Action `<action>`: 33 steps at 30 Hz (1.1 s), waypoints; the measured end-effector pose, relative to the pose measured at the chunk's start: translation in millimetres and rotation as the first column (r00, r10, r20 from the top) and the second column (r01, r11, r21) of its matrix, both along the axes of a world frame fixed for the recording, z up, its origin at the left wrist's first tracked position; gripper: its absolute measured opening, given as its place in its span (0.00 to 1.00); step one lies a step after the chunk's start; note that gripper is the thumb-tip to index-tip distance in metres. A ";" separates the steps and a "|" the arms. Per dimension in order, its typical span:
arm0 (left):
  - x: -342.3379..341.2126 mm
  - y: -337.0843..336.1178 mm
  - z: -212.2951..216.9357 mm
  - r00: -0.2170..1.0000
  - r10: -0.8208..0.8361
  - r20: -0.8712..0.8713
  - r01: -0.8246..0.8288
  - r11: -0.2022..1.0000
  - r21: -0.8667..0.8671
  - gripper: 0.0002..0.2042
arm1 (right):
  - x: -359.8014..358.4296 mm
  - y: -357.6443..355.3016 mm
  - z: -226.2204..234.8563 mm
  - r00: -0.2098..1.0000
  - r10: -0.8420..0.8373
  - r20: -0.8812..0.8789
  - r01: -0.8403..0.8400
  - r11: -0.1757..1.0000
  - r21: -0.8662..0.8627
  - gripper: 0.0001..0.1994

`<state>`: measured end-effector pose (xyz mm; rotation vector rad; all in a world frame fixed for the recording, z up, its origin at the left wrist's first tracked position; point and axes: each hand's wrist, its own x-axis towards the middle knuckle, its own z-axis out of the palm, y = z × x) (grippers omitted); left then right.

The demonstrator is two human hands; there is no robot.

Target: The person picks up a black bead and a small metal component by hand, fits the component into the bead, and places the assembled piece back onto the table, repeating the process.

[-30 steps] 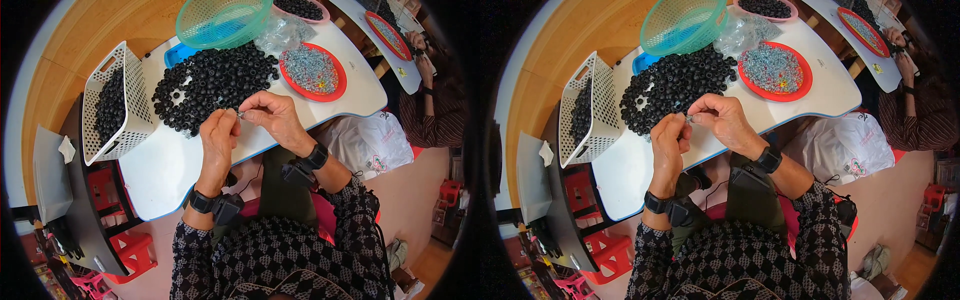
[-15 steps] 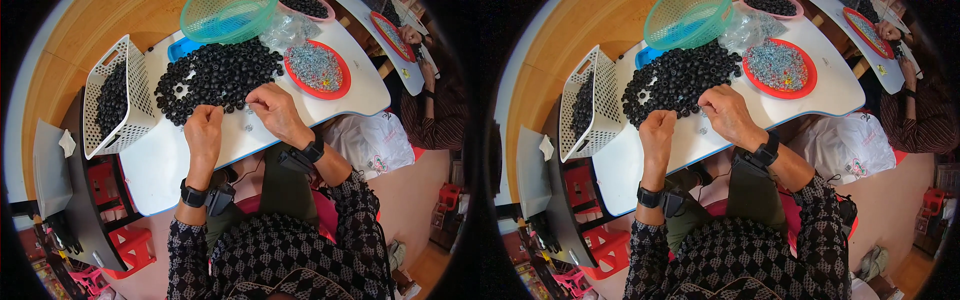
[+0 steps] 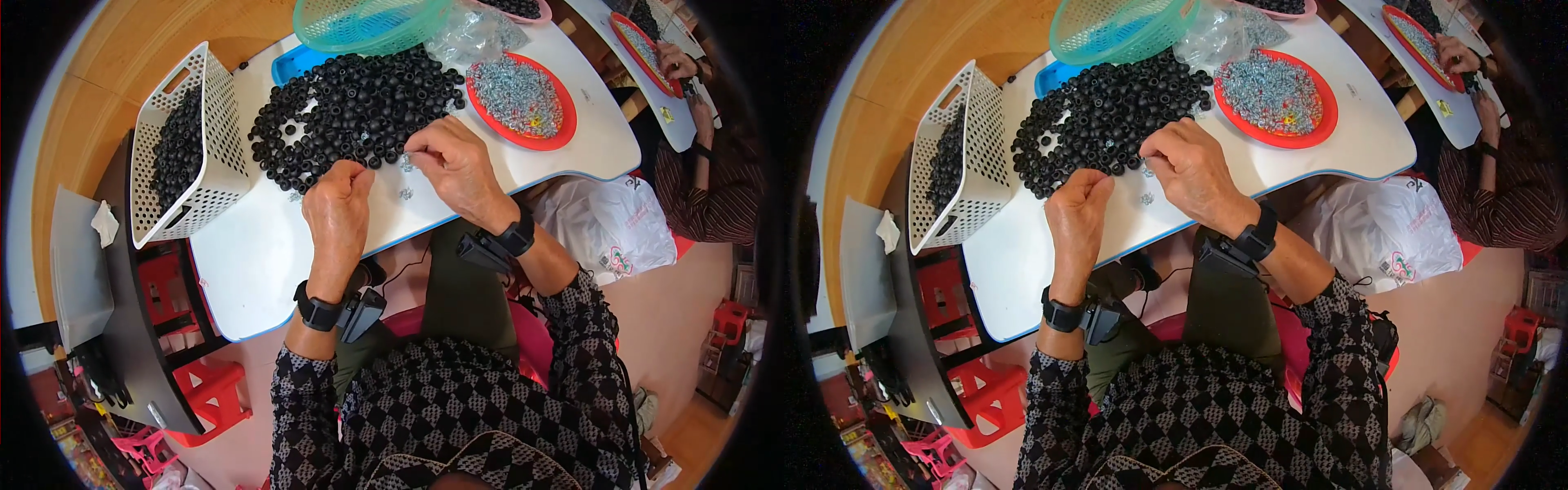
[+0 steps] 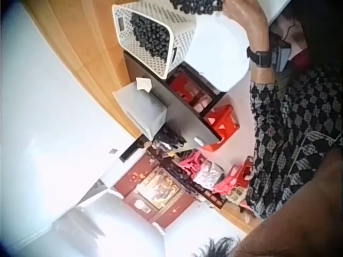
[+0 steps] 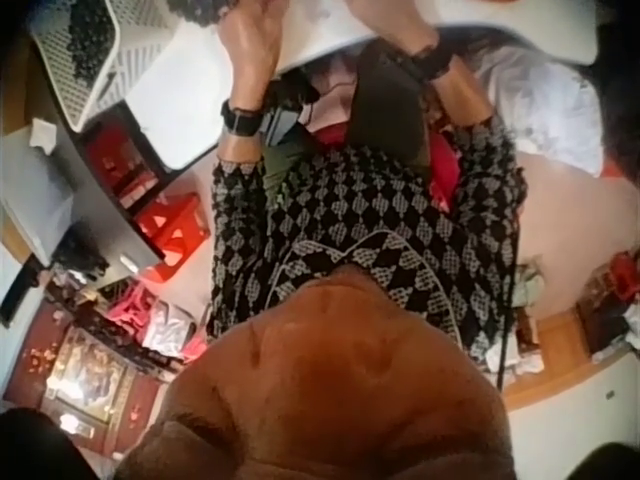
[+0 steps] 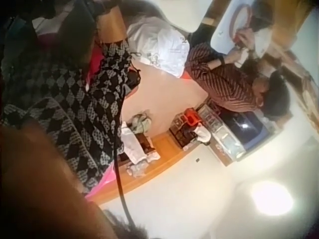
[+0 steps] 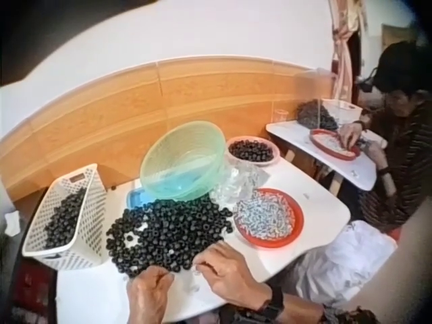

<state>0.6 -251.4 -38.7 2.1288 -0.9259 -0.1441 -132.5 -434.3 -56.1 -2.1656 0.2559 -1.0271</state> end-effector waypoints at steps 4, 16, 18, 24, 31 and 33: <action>-6.3 1.5 0.0 1.000 0.007 -0.008 -0.008 0.997 -0.078 0.06 | -9.7 1.9 -1.1 1.000 0.018 -0.024 -0.016 0.996 0.085 0.09; -13.7 53.1 43.3 0.202 -0.319 -0.926 -0.336 0.866 -0.372 0.17 | -37.8 17.8 11.0 0.996 0.003 -0.088 0.010 0.989 0.147 0.09; -17.2 64.8 50.4 0.091 -0.413 -0.906 -0.371 0.830 -0.416 0.26 | -36.0 26.4 14.9 0.996 0.006 -0.086 0.010 0.983 0.184 0.09; -31.4 83.4 61.9 0.190 -0.392 -0.900 -0.310 0.846 -0.434 0.23 | -37.2 50.8 32.6 0.996 0.049 -0.073 -0.030 0.969 0.244 0.08; -34.5 105.7 55.6 0.142 -0.580 -0.802 -0.367 0.722 -0.587 0.15 | -40.5 81.6 59.1 0.992 0.121 -0.030 -0.098 0.908 0.408 0.07; -35.0 108.9 54.7 0.107 -0.569 -0.815 -0.438 0.709 -0.553 0.15 | -40.7 89.5 69.4 0.990 0.142 0.005 -0.129 0.880 0.458 0.07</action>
